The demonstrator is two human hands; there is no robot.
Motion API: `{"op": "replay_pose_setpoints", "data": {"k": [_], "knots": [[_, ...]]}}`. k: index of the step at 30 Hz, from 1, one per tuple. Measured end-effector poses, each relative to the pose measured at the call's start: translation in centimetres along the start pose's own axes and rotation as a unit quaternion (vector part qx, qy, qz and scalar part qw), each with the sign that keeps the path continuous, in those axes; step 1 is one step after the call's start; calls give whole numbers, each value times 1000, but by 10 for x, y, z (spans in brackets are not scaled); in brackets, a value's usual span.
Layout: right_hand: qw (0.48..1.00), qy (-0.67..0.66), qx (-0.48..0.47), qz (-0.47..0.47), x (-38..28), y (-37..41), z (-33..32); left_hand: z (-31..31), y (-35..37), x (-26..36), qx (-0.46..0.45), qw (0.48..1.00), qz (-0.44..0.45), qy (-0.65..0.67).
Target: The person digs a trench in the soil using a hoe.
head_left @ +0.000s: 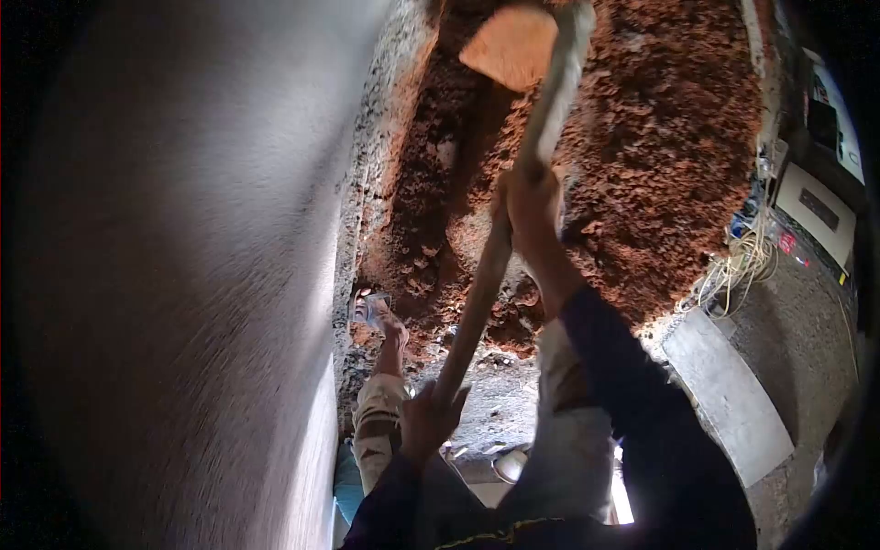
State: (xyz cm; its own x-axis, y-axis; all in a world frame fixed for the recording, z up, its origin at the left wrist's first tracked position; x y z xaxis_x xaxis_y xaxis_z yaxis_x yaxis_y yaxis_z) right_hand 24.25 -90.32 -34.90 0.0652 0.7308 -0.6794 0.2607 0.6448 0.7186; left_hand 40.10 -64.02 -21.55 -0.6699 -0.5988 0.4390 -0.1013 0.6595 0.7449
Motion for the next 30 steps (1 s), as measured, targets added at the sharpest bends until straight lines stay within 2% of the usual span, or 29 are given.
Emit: {"op": "replay_pose_setpoints", "data": {"k": [1, 2, 3, 4, 5, 6, 7, 9, 11, 13, 15, 16, 17, 19, 21, 22, 23, 24, 25, 26, 27, 28, 30], "knots": [[994, 67, 37, -73, 11, -39, 14, 14, -34, -13, 24, 998, -1, 52], [998, 45, -15, -30, 9, -62, 39, 28, -69, -22, 23, 999, 17, 25], [994, 75, -24, -77, 18, -95, 52, 36, -106, -26, 21, 999, 36, 0], [986, 103, -33, -126, 24, -127, 66, 43, -140, -33, -3, 999, 5, 44], [963, 196, 17, -184, 30, -156, 73, 43, -170, -34, -28, 995, -25, 88], [956, 236, 65, -163, 23, -155, 82, 51, -195, -43, -43, 989, -44, 138], [947, 258, 63, -181, 29, -179, 92, 58, -217, -53, -57, 979, -61, 188], [949, 242, 4, -204, 56, -221, 113, 63, -254, -64, -108, 980, -74, 152], [951, 224, -37, -209, 89, -251, 131, 80, -280, -89, -110, 959, -49, 257], [953, 209, -56, -211, 127, -268, 142, 94, -282, -105, -201, 927, -130, 289], [957, 194, -63, -206, 163, -280, 149, 103, -261, -109, -188, 908, -146, 344], [960, 181, -64, -204, 178, -286, 151, 108, -256, -121, -130, 916, -130, 358], [962, 165, -65, -206, 191, -293, 151, 99, -251, -122, -149, 887, -173, 400], [961, 110, -69, -244, 195, -308, 142, 94, -244, -114, -156, 897, -170, 376], [961, 192, -131, -151, 149, -243, 132, 91, -226, -100, -124, 906, -169, 367], [963, 226, -142, -39, 165, -267, 152, 83, -216, -88, -142, 908, -174, 353], [963, 223, -146, -43, 183, -270, 143, 78, -208, -76, -155, 910, -173, 345], [916, 334, -149, -164, 196, -263, 133, 80, -189, -72, -136, 898, -217, 359], [877, 412, -184, -165, 226, -261, 136, 79, -172, -76, -81, 921, -180, 335], [829, 484, -219, -173, 256, -258, 140, 74, -158, -84, -121, 906, -218, 343], [884, 401, -215, -110, 290, -255, 134, 71, -143, -88, -167, 887, -252, 350], [928, 311, -200, -51, 323, -253, 128, 70, -130, -89, -169, 886, -292, 318], [992, 51, -111, -43, 299, -191, 122, 76, -103, -99, -150, 892, -290, 313]]}}
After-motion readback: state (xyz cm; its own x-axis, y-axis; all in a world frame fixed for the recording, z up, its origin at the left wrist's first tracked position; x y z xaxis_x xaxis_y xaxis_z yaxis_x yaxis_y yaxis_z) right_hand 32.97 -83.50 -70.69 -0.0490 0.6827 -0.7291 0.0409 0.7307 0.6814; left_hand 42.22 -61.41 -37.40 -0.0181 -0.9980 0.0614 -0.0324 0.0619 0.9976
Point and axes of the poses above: each hand's wrist, its own y-axis away from the middle knuckle, its own z-axis out of the palm, x = y × z, the point moved 6 cm from there along -y, towards the middle knuckle, and after that the axes turned 1 degree about -y, right-handed, at the moved point
